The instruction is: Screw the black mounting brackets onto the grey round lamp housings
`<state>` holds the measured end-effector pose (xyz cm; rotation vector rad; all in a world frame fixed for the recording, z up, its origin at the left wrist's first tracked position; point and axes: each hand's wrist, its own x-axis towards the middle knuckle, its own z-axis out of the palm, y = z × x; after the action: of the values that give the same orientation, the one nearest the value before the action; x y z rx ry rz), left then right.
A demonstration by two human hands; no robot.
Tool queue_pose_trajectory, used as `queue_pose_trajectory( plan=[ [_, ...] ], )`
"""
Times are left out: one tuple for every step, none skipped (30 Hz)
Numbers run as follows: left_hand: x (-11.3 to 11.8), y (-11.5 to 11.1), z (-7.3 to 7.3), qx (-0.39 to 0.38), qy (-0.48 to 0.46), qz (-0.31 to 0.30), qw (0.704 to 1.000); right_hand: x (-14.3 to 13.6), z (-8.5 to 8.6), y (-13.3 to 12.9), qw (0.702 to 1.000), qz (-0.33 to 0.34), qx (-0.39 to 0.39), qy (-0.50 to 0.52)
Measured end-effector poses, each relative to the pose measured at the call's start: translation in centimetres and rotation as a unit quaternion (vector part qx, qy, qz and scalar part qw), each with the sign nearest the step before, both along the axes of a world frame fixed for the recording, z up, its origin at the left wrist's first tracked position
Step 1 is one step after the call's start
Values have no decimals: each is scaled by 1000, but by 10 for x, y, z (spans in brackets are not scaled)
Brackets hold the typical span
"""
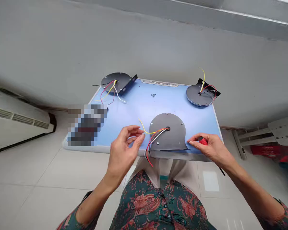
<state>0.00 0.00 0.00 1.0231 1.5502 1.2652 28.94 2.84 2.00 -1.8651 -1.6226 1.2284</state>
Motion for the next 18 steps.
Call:
queue_pose_trajectory(
  plan=[
    [1, 1, -4, -25, -31, -32, 999, -1, -1, -1, 999, -14, -21, 24],
    [2, 2, -8, -46, -58, -56, 996, -2, -2, -3, 998, -26, -40, 48],
    [2, 3, -11, -63, -79, -74, 992, -4, -3, -4, 995, -38, -58, 73],
    [4, 4, -14, -76, -96, -86, 989, -5, -4, -5, 991, -50, -74, 99],
    [5, 4, -16, -84, -105, -91, 987, -7, -4, -7, 986, -65, -90, 128],
    [7, 4, -17, -89, -111, -89, 986, -9, -5, -8, 979, -77, -103, 155],
    [9, 3, -18, -92, -114, -84, 986, -11, -7, -10, 973, -86, -113, 179],
    [11, 2, -19, -94, -117, -78, 986, -12, -8, -11, 968, -91, -121, 199],
    [13, 1, -20, -95, -119, -72, 986, -13, -9, -12, 964, -95, -127, 215],
    [15, -1, -21, -96, -120, -68, 986, -13, -10, -13, 960, -98, -131, 226],
    [17, -3, -22, -96, -122, -66, 986, -13, -12, -14, 957, -102, -133, 236],
    [18, -5, -23, -96, -123, -65, 986, -12, -14, -14, 954, -106, -134, 245],
    [20, -8, -24, -95, -124, -66, 986, -11, -16, -15, 952, -111, -132, 254],
    [21, -10, -26, -93, -124, -68, 985, -9, -18, -16, 949, -117, -129, 263],
    [23, -12, -27, -93, -124, -73, 985, -8, -19, -16, 946, -124, -125, 271],
    [24, -15, -28, -94, -123, -78, 985, -6, -20, -16, 944, -130, -123, 276],
    [25, -17, -29, -95, -120, -82, 985, -5, -21, -17, 944, -135, -121, 277],
    [25, -18, -29, -96, -114, -81, 986, -3, -20, -16, 944, -139, -117, 275]
  ],
)
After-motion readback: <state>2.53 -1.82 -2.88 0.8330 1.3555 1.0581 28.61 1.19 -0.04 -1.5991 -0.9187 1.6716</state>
